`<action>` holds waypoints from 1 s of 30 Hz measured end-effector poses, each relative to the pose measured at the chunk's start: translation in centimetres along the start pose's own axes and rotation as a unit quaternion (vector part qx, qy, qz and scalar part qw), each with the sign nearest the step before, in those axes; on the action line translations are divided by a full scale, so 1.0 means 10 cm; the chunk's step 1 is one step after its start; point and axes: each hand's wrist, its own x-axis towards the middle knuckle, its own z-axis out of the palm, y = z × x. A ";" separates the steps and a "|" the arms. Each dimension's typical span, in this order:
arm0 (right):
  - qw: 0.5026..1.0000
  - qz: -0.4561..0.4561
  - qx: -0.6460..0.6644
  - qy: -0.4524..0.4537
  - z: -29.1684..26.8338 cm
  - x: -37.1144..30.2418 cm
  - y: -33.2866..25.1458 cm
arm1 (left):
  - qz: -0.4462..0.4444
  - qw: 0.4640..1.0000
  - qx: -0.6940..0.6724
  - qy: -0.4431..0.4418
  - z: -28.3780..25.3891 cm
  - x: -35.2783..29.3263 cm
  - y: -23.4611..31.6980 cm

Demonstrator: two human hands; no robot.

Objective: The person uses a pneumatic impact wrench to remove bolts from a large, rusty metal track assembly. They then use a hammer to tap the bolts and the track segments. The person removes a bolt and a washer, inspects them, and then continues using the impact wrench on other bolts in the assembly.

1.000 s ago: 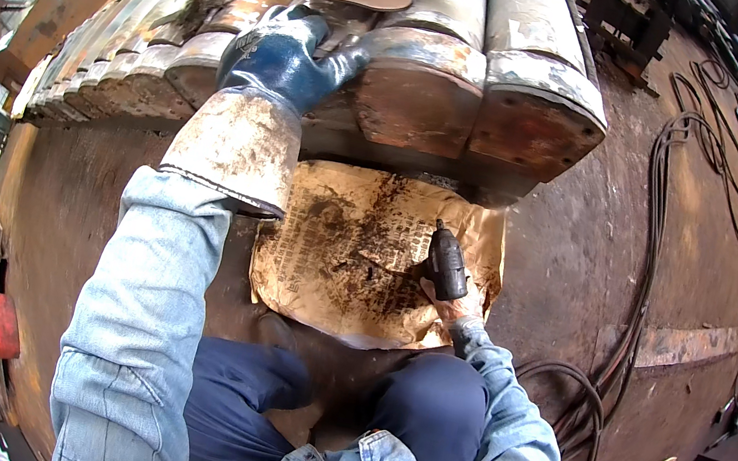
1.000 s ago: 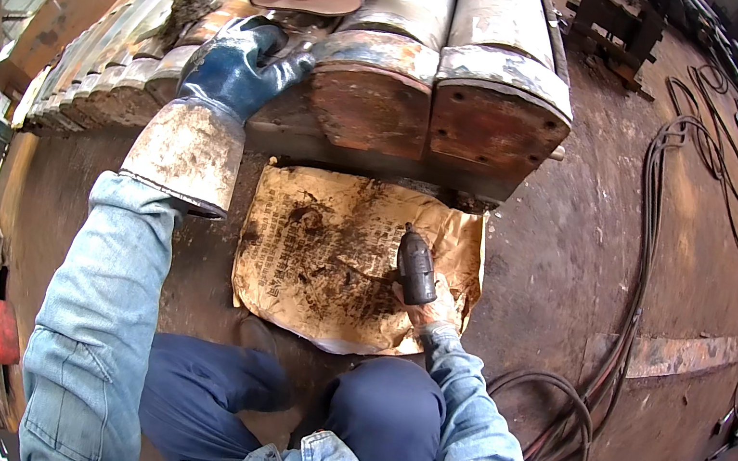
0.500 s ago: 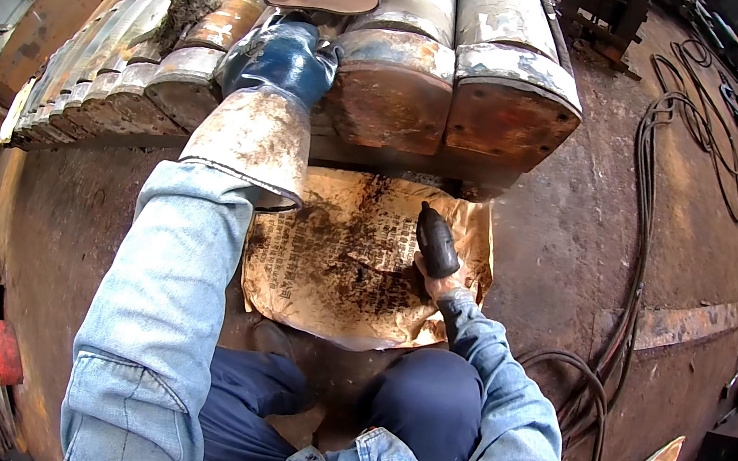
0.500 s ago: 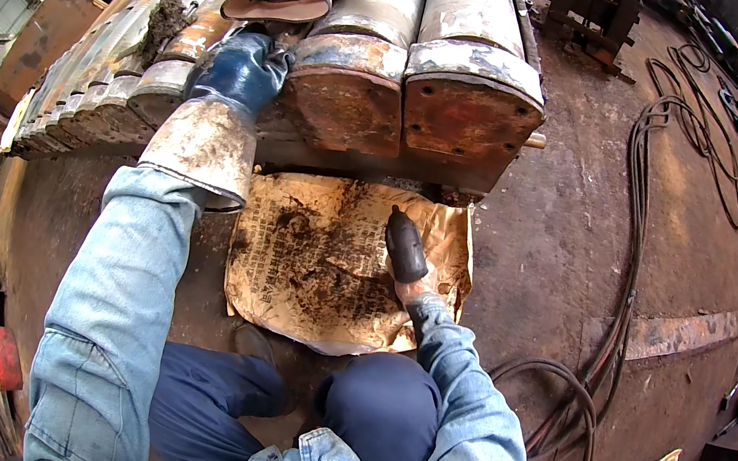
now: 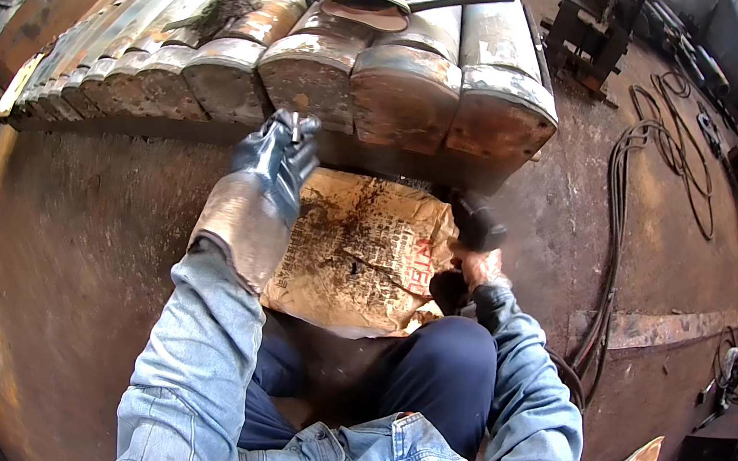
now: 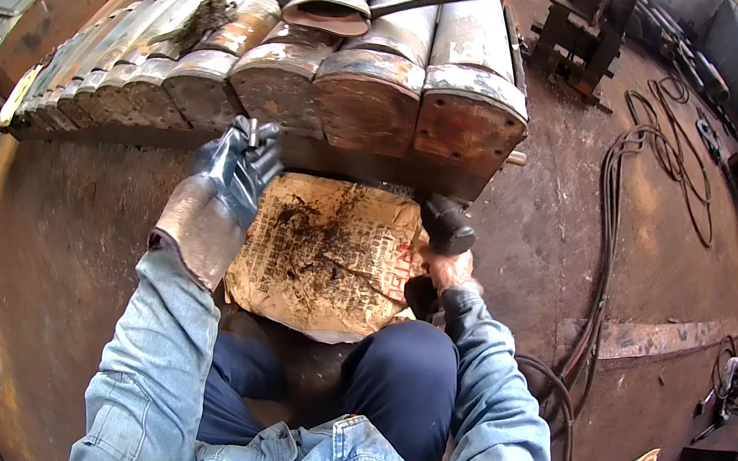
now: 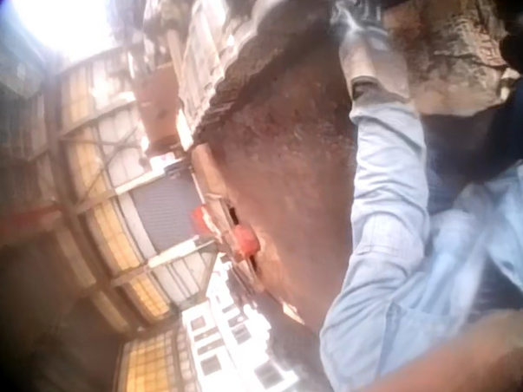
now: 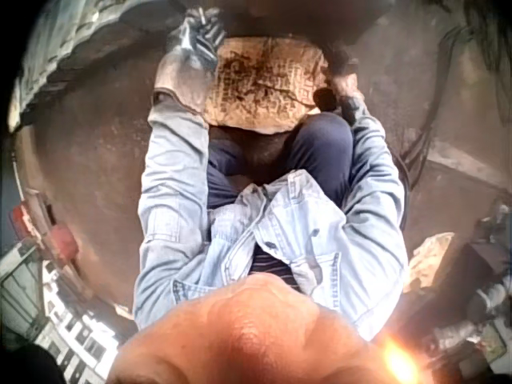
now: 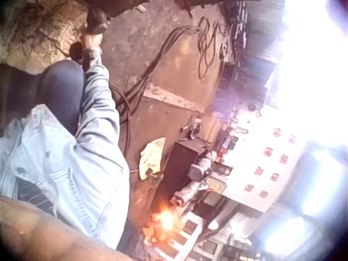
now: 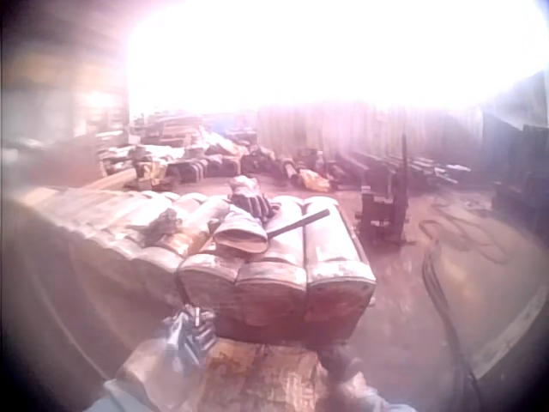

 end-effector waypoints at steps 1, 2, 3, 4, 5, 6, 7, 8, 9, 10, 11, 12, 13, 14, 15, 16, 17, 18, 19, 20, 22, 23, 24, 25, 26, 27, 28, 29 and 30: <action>1.000 0.006 -0.001 0.001 -0.13 0.03 -0.14 | -0.029 1.000 0.000 0.005 0.04 -0.12 -0.05; 0.998 -0.066 -0.007 0.010 -0.24 0.03 -0.40 | -0.055 0.998 0.001 0.010 0.05 -0.23 -0.05; 0.990 -0.140 -0.014 0.017 -0.34 0.02 -0.68 | -0.067 0.997 -0.044 -0.013 -0.06 -0.26 -0.02; 0.990 -0.139 -0.009 0.004 -0.40 0.04 -0.88 | -0.078 0.993 -0.085 -0.032 -0.17 -0.31 0.03; 0.987 -0.160 -0.009 -0.012 -0.44 -0.01 -1.11 | -0.092 0.986 -0.126 -0.052 -0.29 -0.35 0.08; 0.985 -0.166 -0.015 -0.038 -0.44 -0.08 -1.30 | -0.061 0.993 -0.103 0.007 -0.13 -0.51 0.06; 0.983 -0.167 -0.014 -0.070 -0.40 -0.18 -1.49 | -0.026 0.995 -0.093 -0.025 -0.16 -0.58 0.04; 0.980 -0.180 -0.023 -0.085 -0.37 -0.34 -1.72 | -0.028 0.990 -0.124 -0.056 -0.27 -0.57 0.02; 0.976 -0.191 -0.035 -0.097 -0.37 -0.49 -1.92 | -0.034 0.990 -0.128 -0.040 -0.23 -0.62 0.01; 0.975 -0.182 -0.046 -0.118 -0.23 -0.79 -2.25 | -0.035 0.991 -0.128 -0.014 -0.23 -0.67 0.00; 0.960 -0.237 0.091 -0.122 -0.14 -0.98 -2.32 | -0.045 0.989 -0.136 -0.030 -0.17 -0.70 -0.06; 0.946 -0.248 0.149 -0.146 -0.02 -1.14 -2.36 | -0.044 0.986 -0.155 -0.050 -0.23 -0.66 -0.12; 0.925 -0.325 0.133 -0.143 0.14 -1.20 -2.35 | -0.052 0.983 -0.166 -0.064 -0.28 -0.60 -0.17; 0.901 -0.399 0.111 -0.132 0.22 -1.20 -2.31 | -0.066 0.978 -0.179 -0.086 -0.25 -0.55 -0.22; 0.901 -0.409 0.050 -0.138 0.27 -1.18 -2.19 | -0.094 0.969 -0.213 -0.088 -0.19 -0.60 -0.20; 0.898 -0.416 -0.010 -0.144 0.31 -1.17 -2.13 | -0.074 0.968 -0.218 -0.105 -0.15 -0.67 -0.22; 0.913 -0.371 0.011 -0.170 0.39 -1.20 -2.15 | -0.066 0.965 -0.225 -0.117 -0.20 -0.65 -0.22; 0.916 -0.349 0.036 -0.195 0.46 -1.21 -2.15 | -0.059 0.962 -0.232 -0.130 -0.25 -0.63 -0.21; 0.917 -0.326 0.060 -0.220 0.53 -1.21 -2.14 | -0.029 0.966 -0.227 -0.124 -0.31 -0.61 -0.21; 0.917 -0.305 0.080 -0.244 0.56 -1.18 -2.16 | -0.019 0.971 -0.214 -0.105 -0.28 -0.66 -0.18; 0.900 -0.376 -0.067 -0.212 0.53 -1.16 -2.23 | 0.000 0.980 -0.187 -0.067 -0.22 -0.75 -0.15; 0.908 -0.346 -0.031 -0.235 0.54 -1.19 -2.23 | -0.003 0.977 -0.197 -0.076 -0.21 -0.77 -0.15; 0.914 -0.315 0.006 -0.258 0.56 -1.21 -2.25 | -0.005 0.977 -0.198 -0.083 -0.21 -0.79 -0.14; 0.890 -0.404 -0.077 -0.196 0.53 -1.24 -2.29 | -0.007 0.976 -0.199 -0.090 -0.20 -0.81 -0.13; 0.899 -0.382 -0.064 -0.205 0.55 -1.24 -2.29 | -0.010 0.975 -0.198 -0.099 -0.18 -0.84 -0.13; 0.907 -0.359 -0.051 -0.215 0.57 -1.23 -2.30 | -0.045 0.972 -0.195 -0.119 -0.23 -0.76 -0.14; 0.914 -0.337 -0.038 -0.224 0.59 -1.23 -2.29 | -0.044 0.972 -0.196 -0.122 -0.24 -0.75 -0.16; 0.884 -0.421 -0.137 -0.147 0.54 -1.32 -2.38 | -0.041 0.972 -0.195 -0.125 -0.24 -0.75 -0.16; 0.897 -0.403 -0.050 -0.175 0.57 -1.27 -2.28 | -0.039 0.971 -0.195 -0.129 -0.23 -0.76 -0.17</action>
